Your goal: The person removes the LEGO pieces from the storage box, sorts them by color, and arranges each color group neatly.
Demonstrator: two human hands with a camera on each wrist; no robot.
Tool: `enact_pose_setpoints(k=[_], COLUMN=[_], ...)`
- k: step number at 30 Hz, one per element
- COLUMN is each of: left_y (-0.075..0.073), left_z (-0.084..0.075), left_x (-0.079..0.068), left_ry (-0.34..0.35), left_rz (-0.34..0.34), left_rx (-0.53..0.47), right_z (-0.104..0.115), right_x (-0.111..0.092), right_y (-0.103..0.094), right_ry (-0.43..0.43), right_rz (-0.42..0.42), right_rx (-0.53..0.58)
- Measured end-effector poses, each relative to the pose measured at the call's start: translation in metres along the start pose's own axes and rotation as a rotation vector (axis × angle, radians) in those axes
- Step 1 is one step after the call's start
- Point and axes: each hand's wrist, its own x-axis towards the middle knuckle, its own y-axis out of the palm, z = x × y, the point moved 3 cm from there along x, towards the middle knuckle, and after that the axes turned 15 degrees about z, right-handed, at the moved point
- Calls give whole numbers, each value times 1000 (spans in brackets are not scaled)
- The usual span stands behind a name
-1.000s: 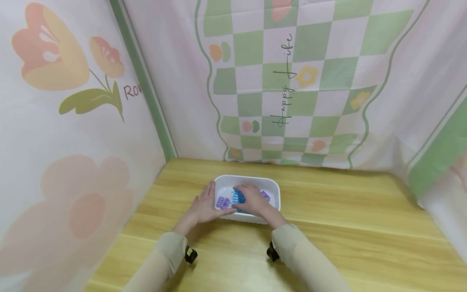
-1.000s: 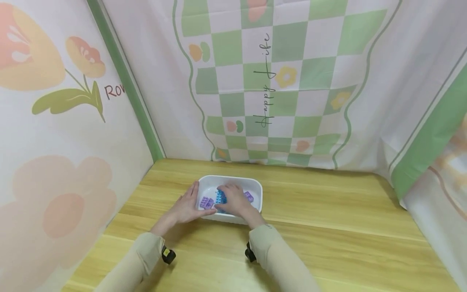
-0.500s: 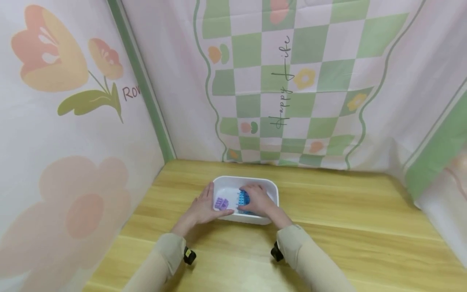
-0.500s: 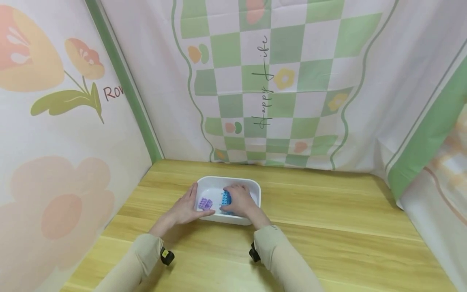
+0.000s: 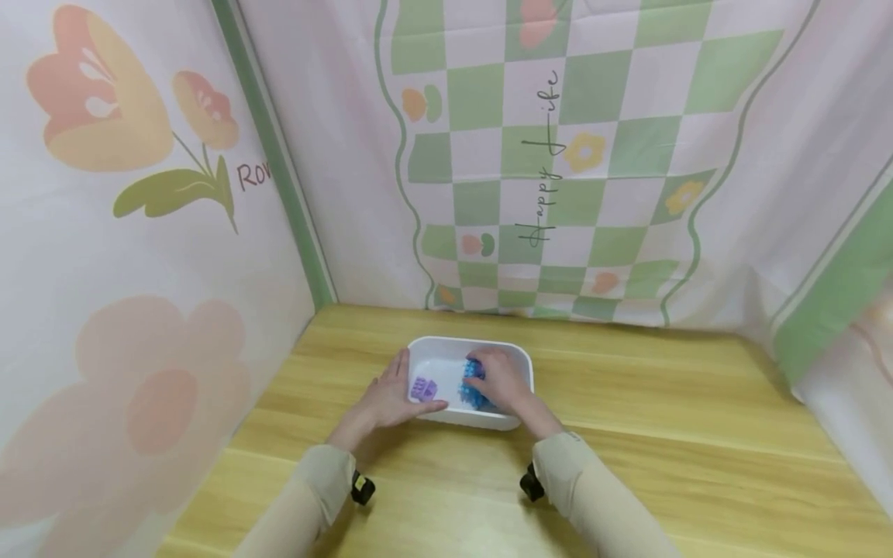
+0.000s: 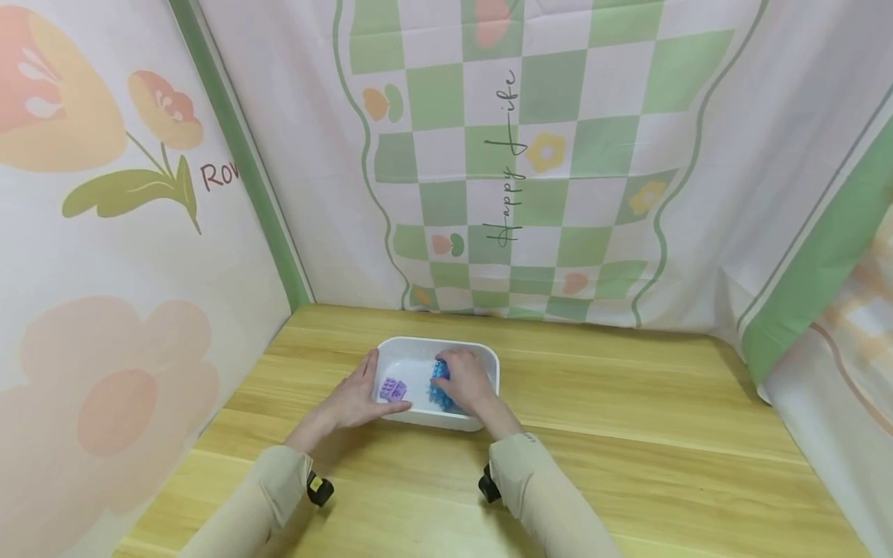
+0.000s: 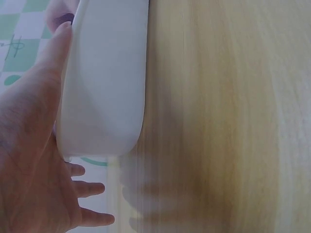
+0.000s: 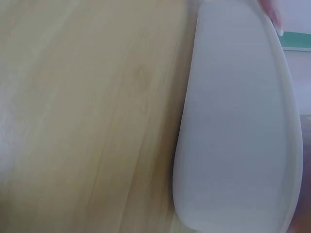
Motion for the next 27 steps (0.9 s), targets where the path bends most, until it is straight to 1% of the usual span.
enact_pose_setpoints(k=[5, 8, 10, 16, 18, 20, 23, 27], left_y=[1, 1, 1, 3, 1, -1, -4, -2], left_z=[0, 1, 1, 1, 0, 0, -1, 1], left_x=[-1, -1, 0, 1, 1, 0, 0, 1], left_ry=[-14, -19, -17, -8, -1, 2, -4, -9], left_rz=[15, 19, 17, 13, 6, -1, -3, -1], left_rx=[0, 0, -4, -18, -22, -21, -12, -9], right_z=[-3, -5, -8, -20, -23, -26, -33, -44], right_x=[-4, -6, -8, -21, -27, -32, -39, -49], right_y=[-5, -9, -11, -24, -31, -38, -48, -53], right_ry=[48, 75, 90, 158, 175, 188, 201, 207], right_rz=[-67, -100, -114, -132, -136, -129, -112, -108], right_rx=[-6, 37, 130, 484, 572, 624, 618, 537])
